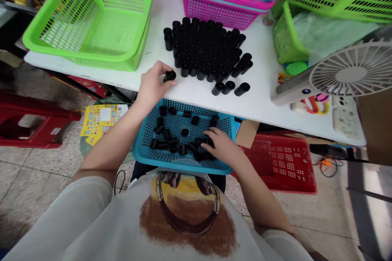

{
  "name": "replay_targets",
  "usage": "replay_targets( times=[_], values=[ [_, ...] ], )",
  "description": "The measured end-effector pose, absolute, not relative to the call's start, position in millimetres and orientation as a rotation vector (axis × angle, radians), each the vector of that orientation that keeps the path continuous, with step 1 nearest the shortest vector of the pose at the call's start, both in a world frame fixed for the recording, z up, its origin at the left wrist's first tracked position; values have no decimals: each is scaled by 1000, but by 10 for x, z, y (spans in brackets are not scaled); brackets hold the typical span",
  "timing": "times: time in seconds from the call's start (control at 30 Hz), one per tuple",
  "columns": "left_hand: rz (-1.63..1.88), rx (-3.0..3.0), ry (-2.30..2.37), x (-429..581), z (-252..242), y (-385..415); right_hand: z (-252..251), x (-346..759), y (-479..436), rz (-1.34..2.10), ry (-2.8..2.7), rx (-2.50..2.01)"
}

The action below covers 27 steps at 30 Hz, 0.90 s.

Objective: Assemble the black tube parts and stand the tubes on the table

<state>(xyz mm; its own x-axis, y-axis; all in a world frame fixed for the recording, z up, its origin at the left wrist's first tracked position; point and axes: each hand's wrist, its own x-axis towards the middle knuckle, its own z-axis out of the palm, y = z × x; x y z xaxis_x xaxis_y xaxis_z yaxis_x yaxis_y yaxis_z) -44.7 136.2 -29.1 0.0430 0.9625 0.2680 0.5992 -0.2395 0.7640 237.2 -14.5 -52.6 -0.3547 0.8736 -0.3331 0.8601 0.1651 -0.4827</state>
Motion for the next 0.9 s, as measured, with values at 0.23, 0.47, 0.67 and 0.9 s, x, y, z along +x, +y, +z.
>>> replay_targets(
  times=[0.23,0.47,0.67,0.9],
  values=[
    [1182,2157,1510,-430,-488,1556,-631,1984,-185,1210,-2797,-1632],
    [231,2263,836,-163,-182,548,-674,2121,-177,1295,-2742,-1616],
    [-387,2382,731,110,-633,119,-735,2235,-111,1270,-2754,-1580],
    [-347,2352,774,175,-852,-33,-752,2153,-179,1135,-2795,-1589]
  ],
)
